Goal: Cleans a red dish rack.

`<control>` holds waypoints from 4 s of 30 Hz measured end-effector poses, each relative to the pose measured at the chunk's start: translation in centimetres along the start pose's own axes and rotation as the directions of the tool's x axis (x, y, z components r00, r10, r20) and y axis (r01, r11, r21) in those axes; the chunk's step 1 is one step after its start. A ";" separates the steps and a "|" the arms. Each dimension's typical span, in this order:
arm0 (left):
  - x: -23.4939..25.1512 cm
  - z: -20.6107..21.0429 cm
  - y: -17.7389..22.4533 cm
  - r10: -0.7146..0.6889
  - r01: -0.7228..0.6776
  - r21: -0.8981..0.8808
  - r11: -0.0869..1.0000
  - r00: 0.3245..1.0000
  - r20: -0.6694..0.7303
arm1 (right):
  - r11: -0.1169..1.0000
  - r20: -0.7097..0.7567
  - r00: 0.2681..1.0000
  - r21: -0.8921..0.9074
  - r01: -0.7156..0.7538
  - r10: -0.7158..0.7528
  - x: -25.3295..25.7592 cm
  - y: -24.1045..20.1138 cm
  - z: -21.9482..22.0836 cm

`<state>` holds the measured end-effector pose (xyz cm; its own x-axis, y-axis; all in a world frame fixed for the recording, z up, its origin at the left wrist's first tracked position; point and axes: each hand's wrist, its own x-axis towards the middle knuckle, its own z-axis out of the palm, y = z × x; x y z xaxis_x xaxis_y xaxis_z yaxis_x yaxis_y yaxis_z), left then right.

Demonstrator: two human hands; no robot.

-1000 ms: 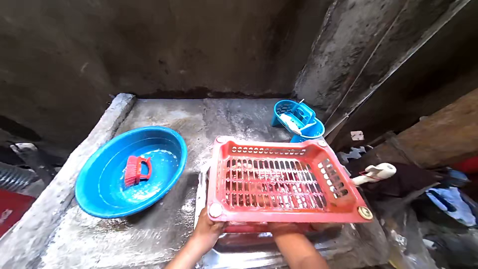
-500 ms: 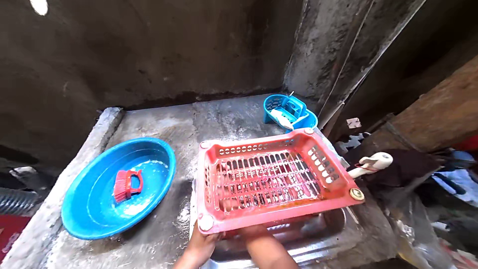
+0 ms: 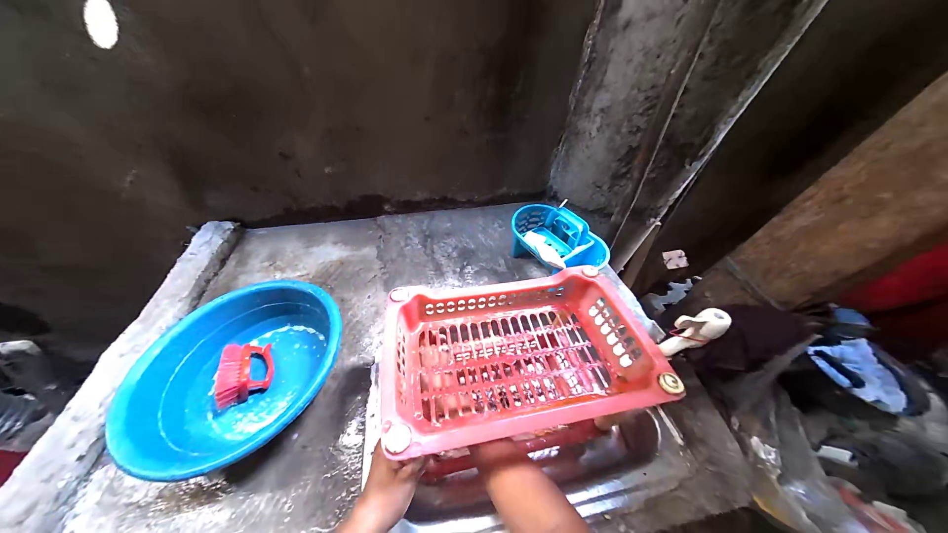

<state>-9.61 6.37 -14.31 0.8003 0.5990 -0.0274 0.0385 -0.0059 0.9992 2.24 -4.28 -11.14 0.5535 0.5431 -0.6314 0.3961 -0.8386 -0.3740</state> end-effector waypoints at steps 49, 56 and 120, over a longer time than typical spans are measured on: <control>9.3 1.2 18.7 -0.044 0.095 -0.241 0.966 0.977 0.208 | 0.459 -0.557 0.783 0.639 0.616 -0.276 0.8 1.3 -26.4; 10.9 8.9 18.4 -0.180 0.292 -0.470 0.833 0.946 0.270 | 0.389 -0.631 0.749 0.650 0.652 -0.202 -4.1 -2.0 -17.2; 10.1 11.8 15.5 -0.047 0.099 -0.431 0.897 0.990 0.129 | 0.658 -0.921 0.285 0.043 0.752 -0.266 -2.3 -2.0 -11.5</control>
<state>6.13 2.85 0.55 0.8683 0.4899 -0.0772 -0.1447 0.3991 0.9054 8.59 -3.31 -1.17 0.7274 0.4172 0.5448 0.6450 -0.1449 -0.7503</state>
